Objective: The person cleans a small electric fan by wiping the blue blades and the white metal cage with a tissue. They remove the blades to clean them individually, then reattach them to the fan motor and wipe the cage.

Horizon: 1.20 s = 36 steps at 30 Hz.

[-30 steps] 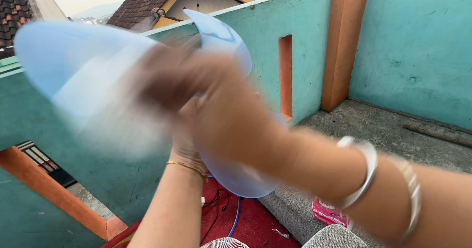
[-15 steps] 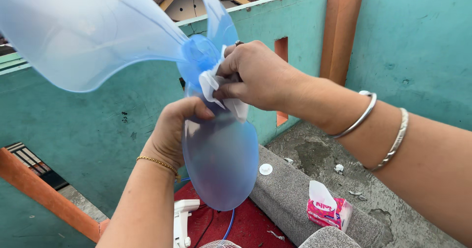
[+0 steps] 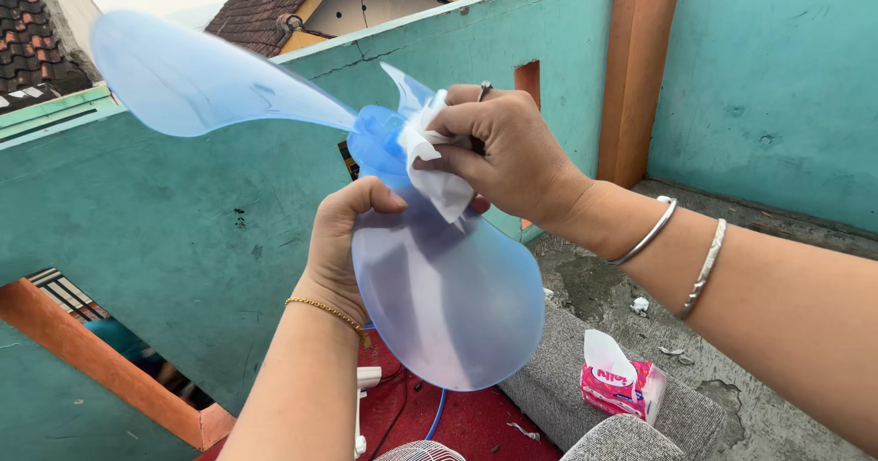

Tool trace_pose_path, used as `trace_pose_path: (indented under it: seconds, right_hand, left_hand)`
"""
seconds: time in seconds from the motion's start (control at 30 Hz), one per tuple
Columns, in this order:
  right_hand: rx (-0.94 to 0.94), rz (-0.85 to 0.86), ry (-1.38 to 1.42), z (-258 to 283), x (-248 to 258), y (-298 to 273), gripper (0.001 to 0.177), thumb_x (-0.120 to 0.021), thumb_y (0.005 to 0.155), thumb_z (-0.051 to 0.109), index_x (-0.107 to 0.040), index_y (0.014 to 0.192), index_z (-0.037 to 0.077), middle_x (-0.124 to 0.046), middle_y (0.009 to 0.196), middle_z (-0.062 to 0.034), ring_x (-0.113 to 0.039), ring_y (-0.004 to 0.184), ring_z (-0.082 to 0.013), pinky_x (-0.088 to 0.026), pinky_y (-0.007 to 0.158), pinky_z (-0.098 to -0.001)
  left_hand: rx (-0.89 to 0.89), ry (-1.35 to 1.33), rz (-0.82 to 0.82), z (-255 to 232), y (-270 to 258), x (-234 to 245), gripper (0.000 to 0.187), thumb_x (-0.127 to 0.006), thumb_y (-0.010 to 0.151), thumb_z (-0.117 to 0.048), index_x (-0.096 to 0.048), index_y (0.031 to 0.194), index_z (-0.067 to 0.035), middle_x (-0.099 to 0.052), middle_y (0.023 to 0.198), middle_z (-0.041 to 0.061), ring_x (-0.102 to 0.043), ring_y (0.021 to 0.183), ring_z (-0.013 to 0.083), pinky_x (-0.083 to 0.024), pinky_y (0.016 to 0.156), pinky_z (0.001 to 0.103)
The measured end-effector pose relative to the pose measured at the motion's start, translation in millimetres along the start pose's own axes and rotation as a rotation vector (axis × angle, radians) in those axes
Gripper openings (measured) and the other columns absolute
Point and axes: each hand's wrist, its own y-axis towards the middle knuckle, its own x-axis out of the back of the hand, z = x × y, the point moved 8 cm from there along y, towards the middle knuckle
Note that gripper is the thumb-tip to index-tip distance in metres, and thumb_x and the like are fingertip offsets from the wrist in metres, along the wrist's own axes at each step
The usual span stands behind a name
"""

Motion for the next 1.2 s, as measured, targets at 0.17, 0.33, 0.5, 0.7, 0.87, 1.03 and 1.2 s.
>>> trace_pose_path:
  seconds: [0.17,0.33,0.5,0.7,0.87,1.03,1.2]
  right_hand:
    - [0.084,0.115,-0.11,10,-17,9,0.011,-0.078,0.084,0.005,-0.071,0.087,-0.002,-0.064,0.086,-0.016,-0.064,0.081,-0.0334,-0.051,0.072,-0.0405]
    - [0.077,0.189,-0.041,6,-24,20,0.009,-0.068,0.085,-0.001,-0.073,0.093,0.002,-0.069,0.091,-0.0121,-0.067,0.083,-0.0328,-0.054,0.074,-0.0391]
    - [0.224,-0.028,-0.146,30,-11,12,0.013,-0.069,0.087,-0.004,-0.073,0.097,0.002,-0.067,0.098,-0.014,-0.068,0.093,-0.0359,-0.055,0.083,-0.0417]
    - [0.033,0.106,0.069,30,-21,7,0.008,-0.073,0.085,0.004,-0.071,0.092,0.005,-0.071,0.098,-0.0127,-0.07,0.087,-0.0319,-0.056,0.079,-0.0374]
    - [-0.679,0.032,0.605,-17,-22,16,0.015,-0.064,0.095,0.007,-0.077,0.097,0.002,-0.07,0.091,-0.0236,-0.06,0.081,-0.0463,-0.047,0.07,-0.0392]
    - [0.042,0.079,-0.221,48,-35,27,0.013,-0.07,0.074,-0.002,-0.076,0.085,0.0,-0.069,0.106,-0.0183,-0.067,0.098,-0.039,-0.054,0.086,-0.0417]
    - [-0.054,0.095,0.168,28,-26,28,0.011,-0.067,0.082,-0.003,-0.075,0.089,0.001,-0.073,0.103,-0.0151,-0.069,0.088,-0.0279,-0.055,0.076,-0.036]
  left_hand:
    - [0.024,0.018,0.055,3,7,8,0.039,-0.053,0.073,-0.013,-0.066,0.105,0.007,-0.072,0.095,0.019,-0.07,0.083,0.0291,-0.059,0.083,0.042]
    - [-0.005,0.229,-0.01,9,8,15,0.036,-0.056,0.077,-0.011,-0.065,0.106,0.009,-0.071,0.095,0.018,-0.069,0.084,0.0264,-0.057,0.081,0.039]
    - [-0.173,0.105,-0.027,-13,1,4,0.05,-0.069,0.083,-0.037,-0.064,0.123,-0.007,-0.071,0.111,0.009,-0.07,0.1,0.0225,-0.057,0.089,0.041]
    - [-0.448,0.154,0.12,-42,-13,3,0.078,-0.083,0.079,-0.056,-0.044,0.138,-0.023,-0.059,0.135,0.005,-0.06,0.127,0.0262,-0.054,0.108,0.05]
    - [-0.476,0.049,0.208,-33,-14,-7,0.103,-0.08,0.071,-0.068,-0.033,0.152,-0.024,-0.051,0.151,0.003,-0.054,0.14,0.0272,-0.05,0.118,0.052]
    - [-0.454,0.11,0.152,-35,-10,-22,0.11,-0.075,0.066,-0.074,-0.031,0.156,-0.026,-0.05,0.151,0.002,-0.052,0.143,0.0234,-0.046,0.121,0.046]
    - [-0.368,0.162,-0.027,-27,-21,-12,0.106,-0.066,0.061,-0.079,-0.039,0.15,-0.028,-0.058,0.144,0.004,-0.06,0.13,0.0272,-0.054,0.106,0.052]
